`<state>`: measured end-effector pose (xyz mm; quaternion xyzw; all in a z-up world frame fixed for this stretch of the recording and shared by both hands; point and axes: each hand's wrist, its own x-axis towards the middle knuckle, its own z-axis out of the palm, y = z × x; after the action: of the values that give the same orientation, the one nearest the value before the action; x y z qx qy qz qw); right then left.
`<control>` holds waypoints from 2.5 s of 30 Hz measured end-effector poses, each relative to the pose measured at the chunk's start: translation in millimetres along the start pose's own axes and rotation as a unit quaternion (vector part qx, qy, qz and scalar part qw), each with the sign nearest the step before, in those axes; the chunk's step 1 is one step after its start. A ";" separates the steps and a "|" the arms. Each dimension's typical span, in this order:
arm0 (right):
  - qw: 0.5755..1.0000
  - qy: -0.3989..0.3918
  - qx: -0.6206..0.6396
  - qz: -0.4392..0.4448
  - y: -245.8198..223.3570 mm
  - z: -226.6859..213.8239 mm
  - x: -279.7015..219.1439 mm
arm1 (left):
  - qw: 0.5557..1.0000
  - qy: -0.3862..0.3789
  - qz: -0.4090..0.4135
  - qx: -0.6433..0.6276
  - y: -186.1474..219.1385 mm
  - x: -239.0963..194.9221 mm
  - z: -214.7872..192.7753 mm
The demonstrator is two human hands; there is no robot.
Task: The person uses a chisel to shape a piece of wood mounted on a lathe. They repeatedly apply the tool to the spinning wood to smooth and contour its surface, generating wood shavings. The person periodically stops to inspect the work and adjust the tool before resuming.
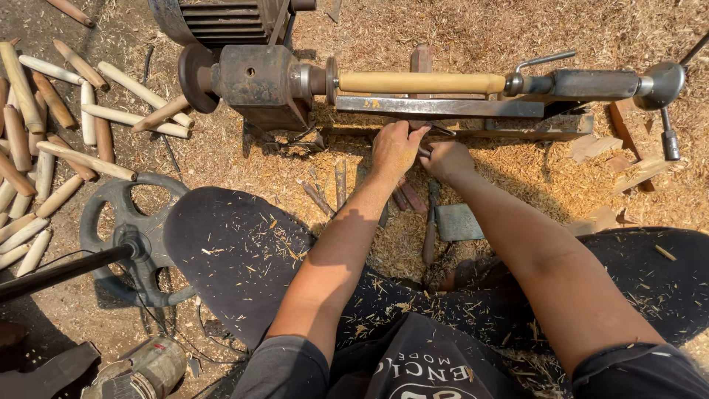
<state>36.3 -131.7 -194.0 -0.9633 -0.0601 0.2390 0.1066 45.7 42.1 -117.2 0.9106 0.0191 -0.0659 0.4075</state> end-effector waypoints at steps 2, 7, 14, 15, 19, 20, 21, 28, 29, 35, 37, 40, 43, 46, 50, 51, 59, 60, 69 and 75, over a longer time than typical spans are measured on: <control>0.998 0.051 0.012 -0.020 6.1 20.8 3.8 | 1.000 0.008 0.017 -0.022 -2.7 -4.2 -1.8; 0.971 0.193 0.071 -0.124 6.0 34.5 18.5 | 0.998 0.027 0.053 -0.034 -3.9 9.0 -8.6; 0.949 0.074 0.162 0.262 0.2 76.8 -62.3 | 1.000 -0.009 0.023 0.008 1.9 0.6 -9.2; 0.948 0.034 0.162 0.271 3.3 84.7 -68.0 | 1.000 -0.005 0.028 -0.004 4.9 4.5 -8.4; 0.957 -0.087 0.112 0.252 -1.2 129.1 -96.7 | 0.999 -0.040 -0.009 -0.010 2.3 -8.0 -13.4; 0.964 -0.084 0.093 0.233 -5.6 126.9 -81.0 | 0.998 -0.054 -0.021 0.010 6.3 -3.8 -19.1; 0.962 -0.061 0.126 0.233 -10.1 121.1 -70.9 | 0.997 -0.067 -0.033 0.031 9.9 -1.6 -27.9; 0.888 -0.037 0.411 0.200 -35.4 1.2 -105.0 | 0.919 -0.338 -0.141 0.145 33.7 -56.7 -81.3; 0.844 -0.089 0.481 0.221 -46.9 -16.7 -119.7 | 0.925 -0.328 -0.127 0.142 31.3 -63.1 -91.2; 0.586 -0.131 0.799 0.041 -138.8 -123.9 -130.7 | 0.880 -0.249 -0.172 -0.367 32.4 -56.1 -133.1; 0.552 -0.115 0.823 0.071 -166.8 -131.9 -130.2 | 0.826 -0.185 -0.170 -0.504 31.7 -60.9 -138.4; 0.517 -0.108 0.848 0.044 -185.3 -140.4 -120.1 | 0.812 -0.167 -0.170 -0.533 34.6 -51.9 -148.2; 0.496 -0.137 0.857 0.021 -195.6 -141.9 -115.7 | 0.836 -0.153 -0.132 -0.511 34.4 -49.6 -160.5; 0.521 -0.107 0.845 0.055 -196.4 -141.3 -118.6 | 0.821 -0.175 -0.183 -0.511 35.4 -50.1 -162.6; 0.494 -0.101 0.861 0.067 -203.6 -138.6 -112.6 | 0.831 -0.163 -0.206 -0.490 34.0 -47.5 -160.1; 0.496 -0.094 0.860 0.076 -207.6 -136.6 -108.9 | 0.838 -0.164 -0.222 -0.470 32.2 -46.5 -160.7; 0.546 -0.050 0.823 0.149 -240.1 -114.0 -66.4 | 0.836 -0.147 -0.286 -0.445 17.4 -30.8 -176.0; 0.543 -0.044 0.826 0.146 -242.2 -113.0 -63.2 | 0.839 -0.146 -0.288 -0.437 16.9 -29.0 -177.2; 0.530 -0.029 0.832 0.163 -256.7 -124.0 -59.3 | 0.852 -0.144 -0.296 -0.408 12.1 -19.3 -182.8; 0.534 -0.025 0.829 0.163 -261.2 -123.8 -57.3 | 0.854 -0.136 -0.281 -0.417 6.0 -14.4 -180.7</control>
<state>27.6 90.2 -0.3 -0.4295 0.3209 0.2192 0.8152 50.8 172.9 8.3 0.5931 0.2443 -0.2863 0.7117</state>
